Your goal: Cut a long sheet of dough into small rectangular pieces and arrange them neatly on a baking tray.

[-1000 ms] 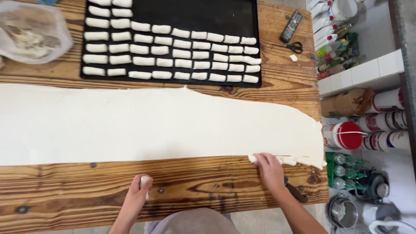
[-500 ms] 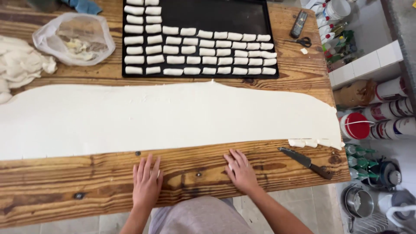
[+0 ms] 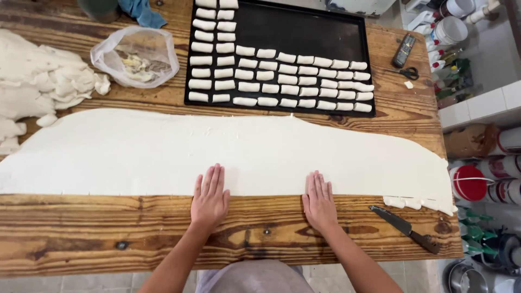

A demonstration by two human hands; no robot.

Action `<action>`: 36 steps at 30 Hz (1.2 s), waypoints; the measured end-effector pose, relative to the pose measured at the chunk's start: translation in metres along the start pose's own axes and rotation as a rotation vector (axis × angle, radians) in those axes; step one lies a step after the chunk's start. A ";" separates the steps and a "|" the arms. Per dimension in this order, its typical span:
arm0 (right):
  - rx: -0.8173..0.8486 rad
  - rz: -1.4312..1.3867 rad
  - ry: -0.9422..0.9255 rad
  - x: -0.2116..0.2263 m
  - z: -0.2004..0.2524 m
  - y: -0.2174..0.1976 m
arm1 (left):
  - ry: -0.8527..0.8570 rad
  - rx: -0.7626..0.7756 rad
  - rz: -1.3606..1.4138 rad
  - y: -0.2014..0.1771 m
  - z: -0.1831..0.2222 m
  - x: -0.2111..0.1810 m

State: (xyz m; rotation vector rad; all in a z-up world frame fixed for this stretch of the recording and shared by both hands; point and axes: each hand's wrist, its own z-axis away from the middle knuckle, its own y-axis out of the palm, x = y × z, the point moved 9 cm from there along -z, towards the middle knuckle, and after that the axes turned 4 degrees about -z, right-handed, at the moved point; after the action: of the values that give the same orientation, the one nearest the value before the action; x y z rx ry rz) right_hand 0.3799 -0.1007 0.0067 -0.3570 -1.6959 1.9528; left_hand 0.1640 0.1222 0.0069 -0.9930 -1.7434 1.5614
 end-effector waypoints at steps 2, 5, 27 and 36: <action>-0.062 -0.019 0.032 -0.004 0.000 -0.008 | -0.062 -0.077 -0.051 -0.012 0.005 0.000; -0.125 -0.259 -0.008 -0.012 0.064 0.020 | -0.041 -0.170 0.060 -0.023 0.071 -0.002; -0.339 -0.643 -0.529 -0.005 -0.484 -0.153 | -0.119 0.243 0.722 0.074 -0.526 0.092; -0.152 -0.743 0.013 -0.028 -0.566 -0.089 | 0.023 0.118 0.470 0.152 -0.534 0.086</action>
State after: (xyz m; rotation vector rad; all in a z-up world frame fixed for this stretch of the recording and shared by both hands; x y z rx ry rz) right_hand 0.7157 0.3640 -0.0119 0.1955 -1.6499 1.2768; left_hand 0.5791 0.4926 -0.0743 -1.4253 -1.4461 1.9011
